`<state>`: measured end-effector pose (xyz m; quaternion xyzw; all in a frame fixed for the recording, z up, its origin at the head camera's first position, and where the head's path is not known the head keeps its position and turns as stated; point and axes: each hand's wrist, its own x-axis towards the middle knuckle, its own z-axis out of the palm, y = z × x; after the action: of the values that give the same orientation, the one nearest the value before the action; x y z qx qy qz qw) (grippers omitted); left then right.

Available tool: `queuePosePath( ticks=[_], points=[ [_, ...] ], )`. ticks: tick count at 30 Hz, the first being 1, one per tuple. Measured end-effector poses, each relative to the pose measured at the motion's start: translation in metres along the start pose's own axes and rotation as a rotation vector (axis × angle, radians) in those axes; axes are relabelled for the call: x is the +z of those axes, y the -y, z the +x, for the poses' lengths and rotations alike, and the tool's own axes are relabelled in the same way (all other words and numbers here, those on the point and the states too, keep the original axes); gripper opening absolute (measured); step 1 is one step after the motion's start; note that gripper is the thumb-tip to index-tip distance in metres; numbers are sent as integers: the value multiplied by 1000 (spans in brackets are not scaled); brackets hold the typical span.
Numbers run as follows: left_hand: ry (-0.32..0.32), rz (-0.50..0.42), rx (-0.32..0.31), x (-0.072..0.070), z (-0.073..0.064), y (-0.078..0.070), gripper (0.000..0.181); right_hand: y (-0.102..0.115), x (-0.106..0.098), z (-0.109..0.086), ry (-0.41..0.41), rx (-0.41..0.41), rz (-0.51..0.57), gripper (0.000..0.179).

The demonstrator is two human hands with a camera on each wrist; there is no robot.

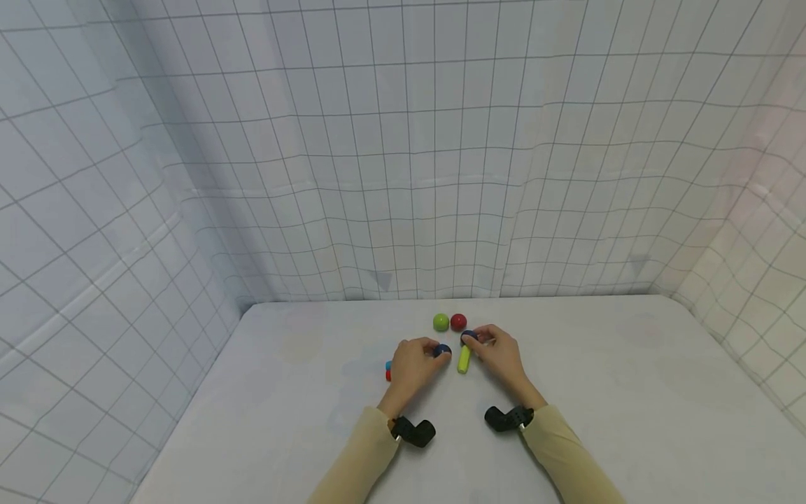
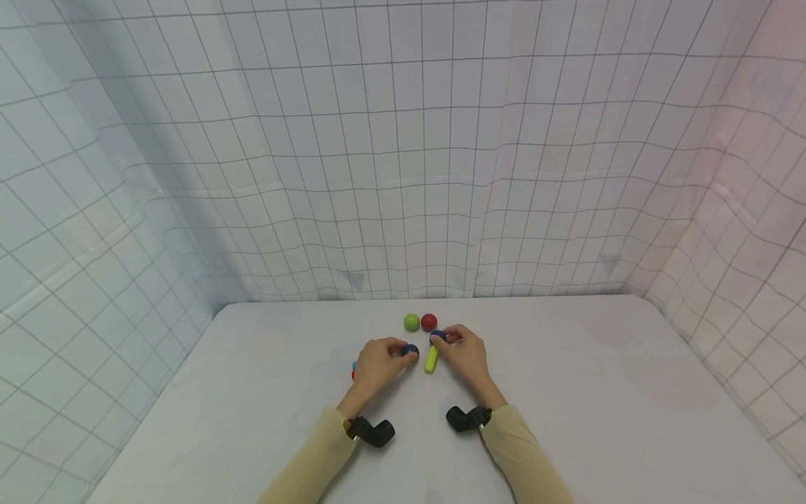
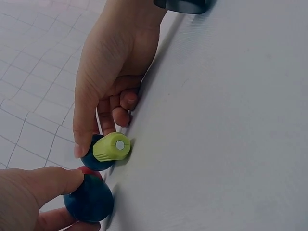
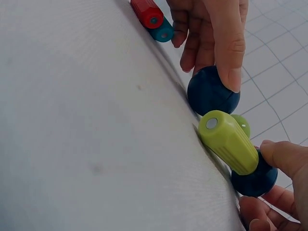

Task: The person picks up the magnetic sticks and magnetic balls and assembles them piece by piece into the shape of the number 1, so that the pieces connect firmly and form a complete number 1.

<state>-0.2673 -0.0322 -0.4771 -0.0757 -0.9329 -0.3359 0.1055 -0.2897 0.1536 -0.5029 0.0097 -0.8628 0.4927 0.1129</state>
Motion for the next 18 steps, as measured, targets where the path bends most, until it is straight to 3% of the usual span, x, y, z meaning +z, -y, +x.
queuePosePath(
  ticks=[8,18],
  points=[
    [9,53,101,-3,-5,-1,33,0,0,0,-9,-14,-14,34],
    [29,66,142,-1,-6,0,32,-2,0,1,-11,-24,-20,35]
  ],
)
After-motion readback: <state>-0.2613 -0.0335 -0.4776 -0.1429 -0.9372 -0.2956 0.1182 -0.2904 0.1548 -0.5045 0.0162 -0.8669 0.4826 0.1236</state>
